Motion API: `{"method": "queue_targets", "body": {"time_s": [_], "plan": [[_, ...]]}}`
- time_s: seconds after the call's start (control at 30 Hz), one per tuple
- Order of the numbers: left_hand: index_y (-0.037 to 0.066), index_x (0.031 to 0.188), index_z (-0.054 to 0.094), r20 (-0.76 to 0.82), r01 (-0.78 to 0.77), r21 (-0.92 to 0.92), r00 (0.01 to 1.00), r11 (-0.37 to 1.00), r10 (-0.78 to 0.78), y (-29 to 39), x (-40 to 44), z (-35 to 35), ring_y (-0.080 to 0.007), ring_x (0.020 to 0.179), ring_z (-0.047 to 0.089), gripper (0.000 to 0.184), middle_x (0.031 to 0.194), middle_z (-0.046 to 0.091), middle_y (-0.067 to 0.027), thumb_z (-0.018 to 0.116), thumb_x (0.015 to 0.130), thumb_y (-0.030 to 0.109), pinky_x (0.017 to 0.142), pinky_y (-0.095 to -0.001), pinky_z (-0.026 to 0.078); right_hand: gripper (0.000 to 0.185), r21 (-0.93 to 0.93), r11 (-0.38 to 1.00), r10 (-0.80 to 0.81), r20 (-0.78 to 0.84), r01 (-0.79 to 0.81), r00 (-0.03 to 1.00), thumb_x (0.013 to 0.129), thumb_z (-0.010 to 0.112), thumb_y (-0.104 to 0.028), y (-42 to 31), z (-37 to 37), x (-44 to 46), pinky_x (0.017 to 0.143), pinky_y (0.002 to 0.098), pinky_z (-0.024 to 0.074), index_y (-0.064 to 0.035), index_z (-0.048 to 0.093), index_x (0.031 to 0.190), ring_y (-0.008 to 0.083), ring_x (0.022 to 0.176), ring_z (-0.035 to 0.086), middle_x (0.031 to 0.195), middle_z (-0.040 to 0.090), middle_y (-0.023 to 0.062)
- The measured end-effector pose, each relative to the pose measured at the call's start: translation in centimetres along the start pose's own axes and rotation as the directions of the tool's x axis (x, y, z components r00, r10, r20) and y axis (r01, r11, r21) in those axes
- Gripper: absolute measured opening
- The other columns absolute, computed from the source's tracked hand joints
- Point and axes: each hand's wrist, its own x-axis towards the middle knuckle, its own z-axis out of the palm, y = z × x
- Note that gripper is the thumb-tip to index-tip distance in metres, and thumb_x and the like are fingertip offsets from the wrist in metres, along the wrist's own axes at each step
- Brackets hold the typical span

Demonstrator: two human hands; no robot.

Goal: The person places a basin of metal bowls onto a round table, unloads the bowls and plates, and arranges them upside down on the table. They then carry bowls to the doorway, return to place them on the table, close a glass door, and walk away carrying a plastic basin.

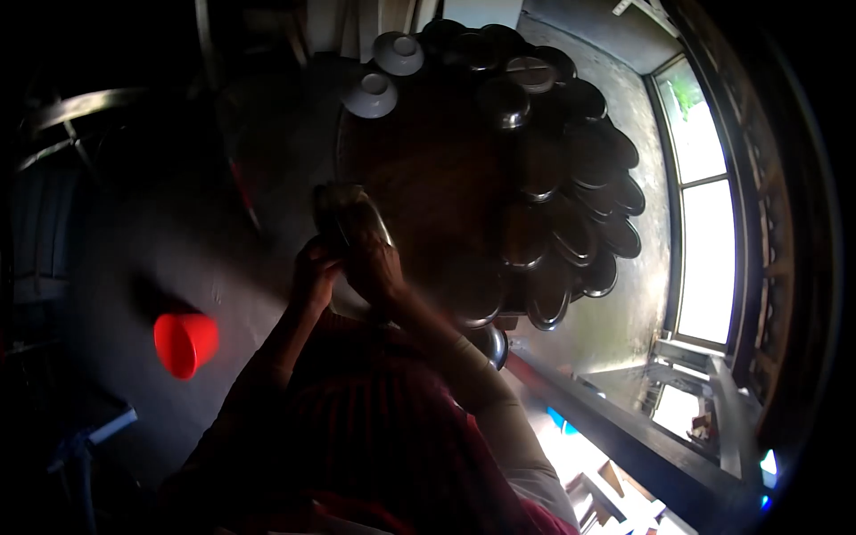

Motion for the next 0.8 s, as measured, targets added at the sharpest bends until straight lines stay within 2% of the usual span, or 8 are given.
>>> {"method": "queue_targets", "body": {"time_s": [0.13,0.27,0.4,0.43,0.5,0.53,0.73,0.8], "plan": [[0.001,0.102,0.052,0.058,0.046,-0.019,0.997,0.999,-0.045,2.1,5.1,-1.4,-0.0141,0.080,0.056,0.033,0.093,0.057,-0.0063,0.061,0.070,0.003,0.067,-0.0243,0.046,0.018,0.037,0.987,0.159,-0.043,-0.157,0.986,0.070,0.057,-0.017,0.4,0.5,3.9,0.058,0.0406,0.0471,-0.0012,0.057,0.078,0.0341,0.071,0.058,0.078,0.058,0.0183],[0.003,0.098,0.053,0.122,0.106,0.043,0.986,0.993,-0.110,6.4,10.1,-4.4,-0.0098,0.072,0.051,0.027,0.087,0.055,-0.0021,0.060,0.072,0.004,0.061,-0.0217,0.041,0.012,0.157,0.951,0.300,-0.264,-0.266,0.916,0.070,0.058,-0.012,1.8,1.4,8.1,0.054,0.0363,0.0473,-0.0005,0.056,0.071,0.0297,0.063,0.059,0.069,0.058,0.0151],[0.010,0.083,0.055,0.103,0.150,0.141,0.981,0.979,-0.165,12.4,14.4,-6.3,-0.0050,0.063,0.044,0.012,0.074,0.050,0.0044,0.061,0.074,0.005,0.054,-0.0192,0.033,0.012,0.419,0.748,0.581,-0.040,-0.514,0.813,0.075,0.057,-0.012,6.8,1.2,11.3,0.046,0.0298,0.0457,-0.0017,0.056,0.069,0.0196,0.053,0.058,0.063,0.057,0.0087],[0.010,0.082,0.055,0.084,0.172,0.173,0.978,0.970,-0.188,13.8,15.4,-7.2,-0.0050,0.063,0.044,0.011,0.072,0.050,0.0046,0.062,0.074,0.006,0.055,-0.0192,0.033,0.013,0.484,0.824,0.437,-0.212,-0.295,0.874,0.076,0.057,-0.012,6.4,0.1,11.4,0.043,0.0276,0.0443,-0.0018,0.056,0.069,0.0166,0.051,0.056,0.062,0.056,0.0067],[0.009,0.083,0.056,0.039,0.204,0.235,0.975,0.950,-0.219,16.4,17.2,-8.8,-0.0059,0.069,0.046,0.012,0.075,0.051,0.0035,0.063,0.074,0.007,0.061,-0.0198,0.035,0.014,0.751,0.626,0.535,-0.218,-0.209,0.816,0.077,0.056,-0.013,7.4,-1.7,11.7,0.043,0.0251,0.0433,-0.0014,0.056,0.069,0.0132,0.051,0.054,0.062,0.055,0.0046],[0.008,0.083,0.057,0.034,0.207,0.245,0.975,0.947,-0.222,17.0,18.2,-9.6,-0.0058,0.070,0.046,0.012,0.076,0.052,0.0033,0.063,0.073,0.007,0.061,-0.0197,0.035,0.015,0.901,0.305,0.702,0.006,-0.309,0.712,0.077,0.056,-0.013,10.6,-1.3,11.7,0.045,0.0248,0.0436,-0.0008,0.057,0.070,0.0128,0.052,0.053,0.062,0.055,0.0045],[0.007,0.089,0.055,0.020,0.181,0.241,0.981,0.954,-0.191,18.6,22.9,-13.0,-0.0063,0.069,0.047,0.017,0.080,0.053,0.0018,0.062,0.073,0.005,0.060,-0.0189,0.036,0.015,0.896,0.365,0.815,-0.178,-0.251,0.551,0.078,0.053,-0.016,14.6,0.7,9.6,0.052,0.0253,0.0451,-0.0024,0.059,0.074,0.0119,0.057,0.053,0.061,0.054,0.0029],[0.005,0.096,0.054,0.033,0.171,0.227,0.983,0.959,-0.183,18.9,23.5,-13.0,-0.0083,0.073,0.048,0.023,0.085,0.054,0.0001,0.060,0.074,0.004,0.063,-0.0204,0.037,0.016,0.969,0.170,0.910,-0.084,-0.182,0.406,0.078,0.052,-0.016,14.2,2.7,9.0,0.053,0.0256,0.0452,-0.0029,0.059,0.074,0.0126,0.057,0.053,0.062,0.054,0.0030]]}}
